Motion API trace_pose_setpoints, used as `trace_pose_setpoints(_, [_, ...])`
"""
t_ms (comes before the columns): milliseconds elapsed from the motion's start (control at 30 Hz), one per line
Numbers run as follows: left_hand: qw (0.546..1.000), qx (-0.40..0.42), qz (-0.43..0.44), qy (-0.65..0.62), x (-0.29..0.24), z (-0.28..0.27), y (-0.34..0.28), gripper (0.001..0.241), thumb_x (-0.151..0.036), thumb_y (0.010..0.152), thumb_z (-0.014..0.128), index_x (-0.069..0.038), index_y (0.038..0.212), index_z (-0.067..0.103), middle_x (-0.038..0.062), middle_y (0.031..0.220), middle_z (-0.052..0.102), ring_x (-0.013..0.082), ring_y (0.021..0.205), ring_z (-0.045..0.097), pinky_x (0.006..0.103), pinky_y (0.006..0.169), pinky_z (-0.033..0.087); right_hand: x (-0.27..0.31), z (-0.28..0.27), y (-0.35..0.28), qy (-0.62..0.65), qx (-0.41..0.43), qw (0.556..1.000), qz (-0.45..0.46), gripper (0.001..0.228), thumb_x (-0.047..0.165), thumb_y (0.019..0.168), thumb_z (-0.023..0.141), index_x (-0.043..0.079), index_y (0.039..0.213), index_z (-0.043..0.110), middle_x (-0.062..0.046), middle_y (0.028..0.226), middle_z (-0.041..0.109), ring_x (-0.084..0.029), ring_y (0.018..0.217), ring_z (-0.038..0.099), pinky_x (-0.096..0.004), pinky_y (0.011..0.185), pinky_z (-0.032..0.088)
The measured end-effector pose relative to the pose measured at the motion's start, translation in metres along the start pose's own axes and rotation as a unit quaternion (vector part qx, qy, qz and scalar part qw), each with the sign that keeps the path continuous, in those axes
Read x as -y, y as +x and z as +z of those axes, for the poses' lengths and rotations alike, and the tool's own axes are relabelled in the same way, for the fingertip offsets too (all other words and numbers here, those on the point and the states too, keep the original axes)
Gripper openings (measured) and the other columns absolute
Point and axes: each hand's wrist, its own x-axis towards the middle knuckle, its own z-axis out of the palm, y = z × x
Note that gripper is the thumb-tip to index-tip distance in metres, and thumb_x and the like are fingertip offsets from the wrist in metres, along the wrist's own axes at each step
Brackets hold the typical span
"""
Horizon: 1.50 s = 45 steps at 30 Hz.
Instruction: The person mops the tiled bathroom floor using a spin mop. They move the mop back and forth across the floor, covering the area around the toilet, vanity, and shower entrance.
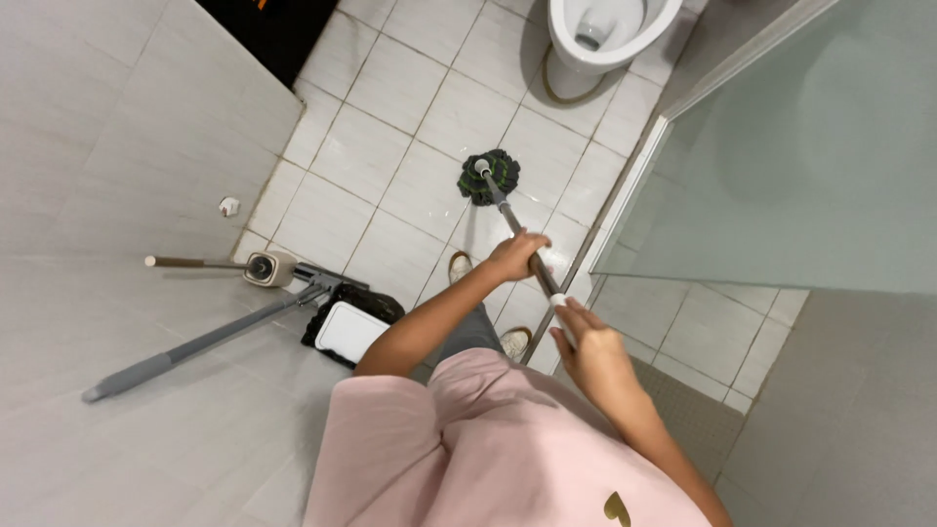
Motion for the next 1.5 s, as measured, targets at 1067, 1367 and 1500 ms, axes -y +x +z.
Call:
trace_pose_setpoints(1067, [0.985, -0.059, -0.157, 0.03, 0.196, -0.095, 0.169, 0.009, -0.026, 0.104, 0.056, -0.023, 0.112, 0.053, -0.001, 0.161, 0.04, 0.0382, 0.15, 0.037, 0.0484, 0.12, 0.043, -0.063, 0.159, 0.277, 0.148, -0.038, 0.987, -0.057, 0.03, 0.005, 0.093, 0.063, 0.001, 0.12, 0.074, -0.024, 0.135, 0.066, -0.044, 0.115, 0.066, -0.051, 0.095, 0.056])
trace_pose_setpoints(1367, [0.981, -0.17, -0.088, -0.034, 0.118, -0.14, 0.054, 0.032, -0.045, 0.096, 0.068, -0.015, 0.098, 0.056, 0.012, 0.144, 0.059, 0.0418, 0.144, 0.043, 0.0502, 0.116, 0.045, -0.008, 0.136, 0.23, 0.03, -0.053, 0.985, -0.163, 0.021, 0.021, 0.09, 0.066, 0.013, 0.104, 0.079, -0.016, 0.116, 0.076, -0.033, 0.087, 0.077, -0.039, 0.072, 0.063])
trace_pose_setpoints(1500, [0.957, -0.266, -0.042, -0.112, 0.099, -0.116, 0.01, 0.021, -0.033, 0.097, 0.071, -0.014, 0.094, 0.062, 0.014, 0.136, 0.066, 0.0497, 0.137, 0.046, 0.0538, 0.11, 0.047, 0.001, 0.081, 0.211, 0.231, 0.051, 0.932, -0.275, 0.051, 0.053, 0.085, 0.073, 0.014, 0.118, 0.075, -0.017, 0.108, 0.078, -0.038, 0.085, 0.077, -0.046, 0.07, 0.062])
